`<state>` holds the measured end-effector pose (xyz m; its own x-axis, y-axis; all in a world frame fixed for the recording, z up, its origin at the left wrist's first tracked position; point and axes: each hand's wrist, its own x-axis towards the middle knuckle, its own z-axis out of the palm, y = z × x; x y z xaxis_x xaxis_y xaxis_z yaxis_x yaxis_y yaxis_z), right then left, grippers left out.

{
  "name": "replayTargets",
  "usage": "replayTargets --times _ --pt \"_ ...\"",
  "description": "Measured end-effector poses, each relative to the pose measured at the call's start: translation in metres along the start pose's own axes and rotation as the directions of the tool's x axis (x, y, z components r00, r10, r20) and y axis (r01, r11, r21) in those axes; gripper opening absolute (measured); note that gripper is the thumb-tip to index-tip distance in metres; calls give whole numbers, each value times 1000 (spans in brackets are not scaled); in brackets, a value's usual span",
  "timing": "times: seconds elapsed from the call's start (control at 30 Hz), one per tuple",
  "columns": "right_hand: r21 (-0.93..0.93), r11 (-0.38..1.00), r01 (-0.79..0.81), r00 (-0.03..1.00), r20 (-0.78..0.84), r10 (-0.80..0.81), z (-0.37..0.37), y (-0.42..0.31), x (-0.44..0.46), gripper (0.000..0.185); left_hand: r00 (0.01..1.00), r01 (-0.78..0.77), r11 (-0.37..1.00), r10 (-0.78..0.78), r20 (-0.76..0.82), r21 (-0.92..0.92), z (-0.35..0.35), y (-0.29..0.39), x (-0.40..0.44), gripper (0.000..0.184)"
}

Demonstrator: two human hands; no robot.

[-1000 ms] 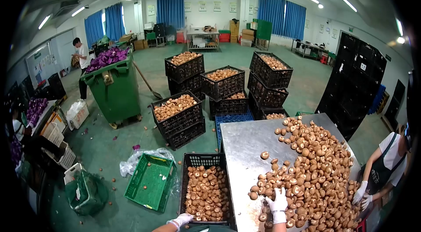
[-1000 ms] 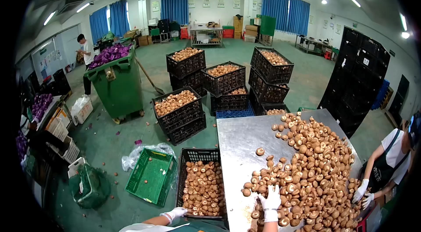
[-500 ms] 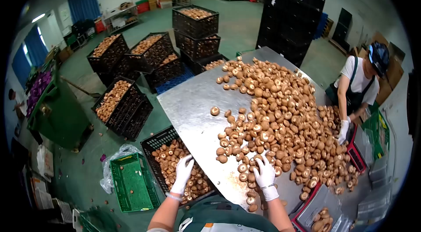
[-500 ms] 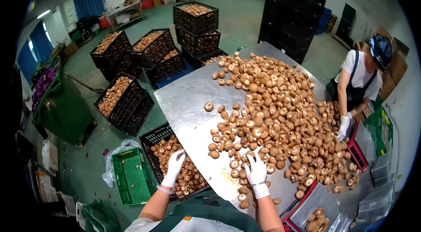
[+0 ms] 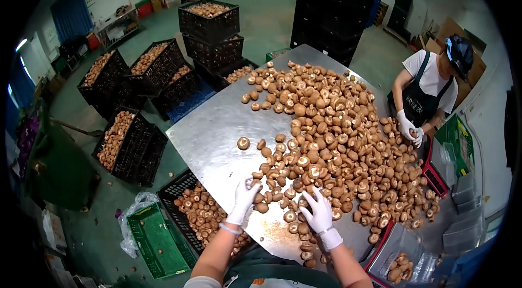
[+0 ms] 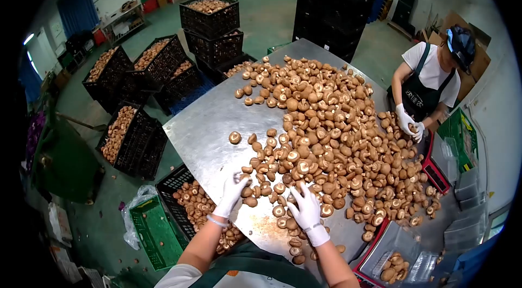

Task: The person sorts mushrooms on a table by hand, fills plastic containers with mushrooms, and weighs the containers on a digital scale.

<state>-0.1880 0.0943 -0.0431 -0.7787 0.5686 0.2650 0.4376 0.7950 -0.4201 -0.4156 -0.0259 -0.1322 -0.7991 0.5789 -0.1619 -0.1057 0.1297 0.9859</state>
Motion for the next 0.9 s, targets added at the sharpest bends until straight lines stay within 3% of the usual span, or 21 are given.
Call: replayTargets --times 0.03,0.07,0.13,0.2,0.23,0.27,0.33,0.47,0.53,0.6,0.63,0.7,0.73,0.77,0.8,0.87,0.9 --pt "32 999 41 999 -13 -41 -4 -11 20 47 1000 -2 975 4 7 -222 -7 5 -9 33" --pt "73 994 78 996 41 -81 2 -14 40 46 1000 -2 989 3 5 -148 -21 10 -14 30" --pt "51 980 194 966 165 -200 20 -33 86 42 986 164 907 -162 38 -387 -41 20 -24 29" --pt "-73 939 337 940 92 -330 65 -41 119 37 959 262 826 -279 41 -500 -55 39 -39 31" --pt "-106 938 329 935 173 -308 90 -42 136 39 948 288 742 -308 73 -606 -62 36 -42 34" --pt "-184 921 343 936 144 -320 117 -37 145 38 954 280 666 -273 124 -691 -71 14 -44 37" --pt "-186 931 314 913 329 -242 129 -36 154 34 915 349 528 -370 160 -774 -83 21 -54 40" --pt "-223 944 244 937 304 -170 139 -20 144 24 901 378 463 -384 203 -802 -88 8 -75 39" --pt "-89 981 175 976 148 -161 119 -19 133 27 883 448 561 -401 245 -696 -85 20 -85 27" --pt "24 995 100 993 57 -101 91 -29 122 34 904 424 678 -276 326 -600 -82 9 -91 37" --pt "52 994 94 995 19 -95 78 -37 116 34 886 452 683 -266 381 -574 -74 34 -97 49" --pt "110 981 161 986 -62 -154 62 -55 98 36 871 471 665 -250 422 -579 -60 46 -100 49" --pt "98 975 199 980 -5 -200 53 -69 88 38 858 489 648 -237 456 -584 -58 48 -103 49" --pt "94 977 189 946 249 -207 45 -85 81 41 845 507 624 -223 486 -595 -56 41 -101 48" --pt "92 980 179 849 489 -201 38 -98 74 45 831 525 600 -209 515 -604 -54 34 -100 47" --pt "339 861 378 865 203 -459 67 -97 40 55 856 517 570 -359 372 -639 -47 33 -102 47" --pt "266 856 442 860 145 -489 64 -97 40 63 869 493 576 -358 342 -652 -47 31 -103 46"
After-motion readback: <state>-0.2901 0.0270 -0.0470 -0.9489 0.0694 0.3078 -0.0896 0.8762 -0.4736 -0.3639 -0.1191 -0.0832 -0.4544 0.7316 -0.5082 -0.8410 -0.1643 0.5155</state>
